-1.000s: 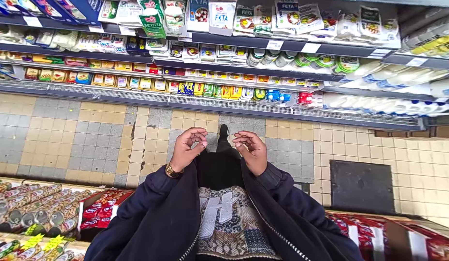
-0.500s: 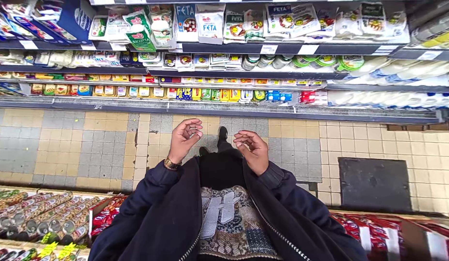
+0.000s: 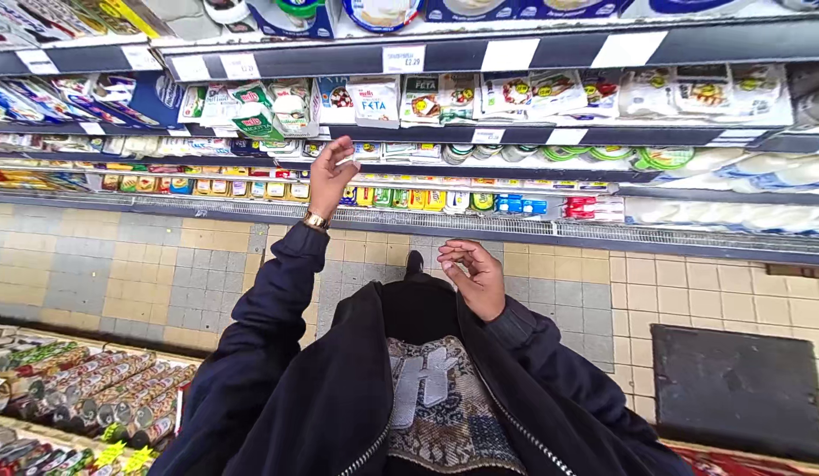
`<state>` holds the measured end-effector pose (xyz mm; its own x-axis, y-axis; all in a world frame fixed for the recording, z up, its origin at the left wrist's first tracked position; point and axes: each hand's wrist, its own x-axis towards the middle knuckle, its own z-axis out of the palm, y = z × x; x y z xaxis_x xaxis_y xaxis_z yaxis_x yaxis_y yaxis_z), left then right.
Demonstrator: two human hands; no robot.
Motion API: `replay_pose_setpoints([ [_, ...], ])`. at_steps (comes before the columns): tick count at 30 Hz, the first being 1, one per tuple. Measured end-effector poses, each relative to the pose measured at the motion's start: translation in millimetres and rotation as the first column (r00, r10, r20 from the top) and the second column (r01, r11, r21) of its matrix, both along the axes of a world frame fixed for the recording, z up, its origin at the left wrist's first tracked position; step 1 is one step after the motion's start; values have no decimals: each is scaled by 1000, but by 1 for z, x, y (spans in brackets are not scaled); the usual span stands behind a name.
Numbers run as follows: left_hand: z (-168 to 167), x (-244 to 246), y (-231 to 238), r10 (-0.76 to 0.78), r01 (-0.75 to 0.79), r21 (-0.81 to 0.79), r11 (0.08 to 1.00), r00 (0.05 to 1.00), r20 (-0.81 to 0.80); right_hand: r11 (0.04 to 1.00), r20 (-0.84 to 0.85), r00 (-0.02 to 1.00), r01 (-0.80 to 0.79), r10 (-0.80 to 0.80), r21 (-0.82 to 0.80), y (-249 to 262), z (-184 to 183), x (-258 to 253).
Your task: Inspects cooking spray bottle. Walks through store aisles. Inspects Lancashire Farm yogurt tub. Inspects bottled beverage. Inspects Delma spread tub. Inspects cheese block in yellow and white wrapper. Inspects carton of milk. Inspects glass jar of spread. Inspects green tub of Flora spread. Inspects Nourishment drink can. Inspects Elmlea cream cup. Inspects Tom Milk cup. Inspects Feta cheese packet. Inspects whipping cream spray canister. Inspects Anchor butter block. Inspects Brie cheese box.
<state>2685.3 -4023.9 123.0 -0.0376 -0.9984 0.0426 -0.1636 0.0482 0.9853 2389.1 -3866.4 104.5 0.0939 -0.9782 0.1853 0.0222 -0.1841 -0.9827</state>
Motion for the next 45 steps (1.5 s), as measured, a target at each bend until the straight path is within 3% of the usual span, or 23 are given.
replay_pose_setpoints([
  [2, 0, -4, -32, 9, -7, -33, 999, 998, 69, 1000, -7, 1000, 0, 0, 10, -11, -1, -11],
  [6, -28, -9, -116, 103, -96, -116, 989, 994, 49, 1000, 11, 1000, -13, 13, 9, -30, -7, -32],
  [11, -38, -14, -158, 178, -171, -95, 981, 981, 80, 999, 28, 1000, 17, -15, -50, -45, -15, -55],
  [18, -35, -13, -165, 251, -236, -94, 967, 946, 205, 997, 4, 998, 60, -59, -48, -58, -18, -72],
  [24, -35, -11, -168, 215, -209, -69, 976, 970, 112, 998, 1, 999, 39, -39, -55, -65, -20, -76],
  [31, -41, -4, -169, 73, -71, -73, 995, 997, 32, 997, -4, 998, 56, -56, -60, -63, -21, -80],
  [39, -46, -5, -166, 88, -79, -238, 968, 996, 25, 992, -20, 995, 92, -94, -83, -49, -18, -73],
  [45, -30, -11, -151, 109, -112, -355, 928, 994, -28, 987, -59, 993, 92, -101, -131, -31, -15, -54],
])
